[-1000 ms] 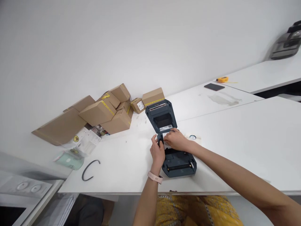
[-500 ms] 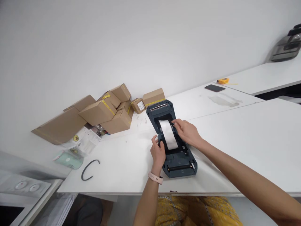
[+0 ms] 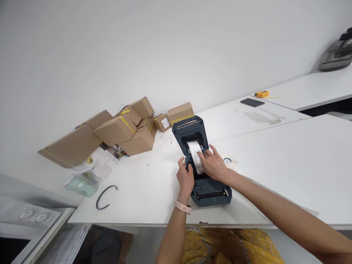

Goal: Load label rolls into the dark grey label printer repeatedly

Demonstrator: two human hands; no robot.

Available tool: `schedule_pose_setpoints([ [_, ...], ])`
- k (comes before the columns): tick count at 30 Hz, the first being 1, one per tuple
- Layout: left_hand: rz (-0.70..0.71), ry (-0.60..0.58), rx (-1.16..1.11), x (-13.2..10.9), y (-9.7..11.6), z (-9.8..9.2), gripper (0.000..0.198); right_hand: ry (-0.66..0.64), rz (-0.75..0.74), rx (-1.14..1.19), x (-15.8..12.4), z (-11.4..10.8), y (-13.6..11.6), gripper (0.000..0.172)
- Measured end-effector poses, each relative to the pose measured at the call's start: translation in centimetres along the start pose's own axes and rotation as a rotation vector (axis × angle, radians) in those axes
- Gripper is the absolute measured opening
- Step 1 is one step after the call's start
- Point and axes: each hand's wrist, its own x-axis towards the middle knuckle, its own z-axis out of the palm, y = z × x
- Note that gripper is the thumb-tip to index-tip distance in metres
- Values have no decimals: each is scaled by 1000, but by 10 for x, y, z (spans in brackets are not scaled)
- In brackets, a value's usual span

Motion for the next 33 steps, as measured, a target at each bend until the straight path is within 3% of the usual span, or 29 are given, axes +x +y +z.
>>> schedule_pose_setpoints([
  [3,5,-3,-6,0,0,0,39,4,-32,-93,0,5,-1,57],
  [8,-12,-5,0,0,0,0,39,-29,-26,-92,-1,11,-5,57],
  [13,-18,-3,-12,1,-1,1,39,8,156,406,2,22,-3,59],
  [18,-20,-6,-13,0,0,1,39,-23,277,614,5,18,18,58],
  [20,-9,-13,-19,0,1,0,39,-80,247,678,5,13,25,60],
  [24,-15,-16,-21,-1,0,-2,38,-185,102,751,7,-2,24,42],
  [27,7,-22,-38,-1,-2,-2,39,-260,-15,959,10,-13,19,48],
  [30,39,-17,-33,-2,-4,-2,40,-299,46,1216,15,-18,17,57],
  [33,46,-15,-33,-2,-5,-1,41,-280,70,1102,22,-9,20,57],
])
